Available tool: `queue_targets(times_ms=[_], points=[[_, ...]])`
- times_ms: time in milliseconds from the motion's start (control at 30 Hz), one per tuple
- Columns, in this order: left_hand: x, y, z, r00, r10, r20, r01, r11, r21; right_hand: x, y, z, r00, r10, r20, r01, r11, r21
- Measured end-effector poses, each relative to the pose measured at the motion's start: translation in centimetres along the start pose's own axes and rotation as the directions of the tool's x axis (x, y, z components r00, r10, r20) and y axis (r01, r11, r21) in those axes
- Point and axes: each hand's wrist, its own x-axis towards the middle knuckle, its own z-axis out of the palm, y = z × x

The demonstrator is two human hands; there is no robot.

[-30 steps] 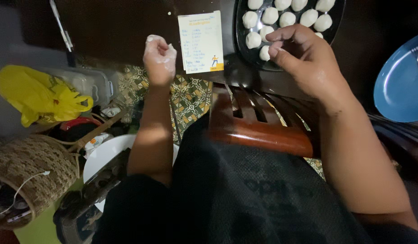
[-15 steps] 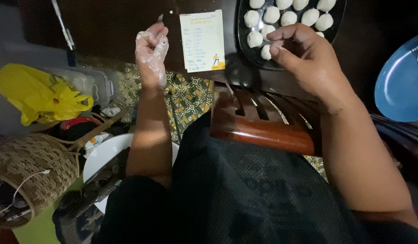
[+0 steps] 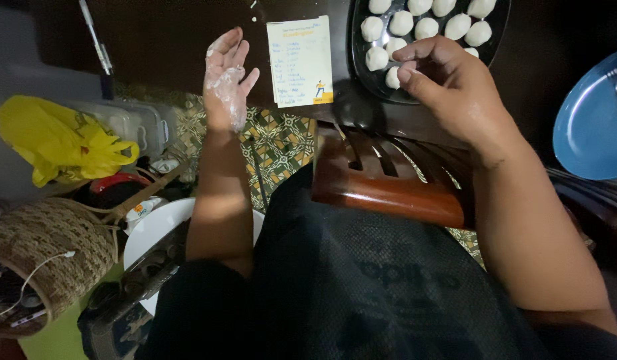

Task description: The person rolls portions of white dough into balls between their palms, occasionally adding a dark filling from a metal plate, and places the completed balls onto a black plate on a wooden table.

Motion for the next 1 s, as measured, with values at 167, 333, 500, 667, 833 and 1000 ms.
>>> queue_targets(times_ms=[167,333,500,667,833,1000], points=[[0.2,0.8,0.6,0.998,-0.065,-0.023,0.061,0.988,-0.144,0.1,-0.2,0.1,1.0,-0.016,0.003,0.016,1.0,0.001],[0.5,0.8,0.6,0.991,-0.104,-0.079,0.09,0.982,-0.164,0.2,-0.6,0.2,1.0,-0.015,0.006,0.014,1.0,0.015],[1.5,-1.0,-0.3,0.961,0.091,-0.263,-0.072,0.994,0.08,0.0,-1.0,0.2,1.0,0.006,-0.002,-0.006,0.999,-0.034],[1.5,-1.1,-1.1,0.953,0.06,-0.298,-0.097,0.989,-0.113,-0.1,-0.8,0.2,1.0,0.018,0.005,-0.017,0.999,-0.04],[0.9,-1.0,-0.4,0.965,0.087,-0.249,-0.081,0.996,0.032,-0.1,-0.6,0.3,1.0,0.003,0.014,-0.003,1.0,0.002],[0.2,1.0,1.2,0.977,0.154,-0.148,-0.026,0.773,0.634,0.1,-0.4,0.2,0.999,0.039,0.011,-0.039,0.999,-0.006]])
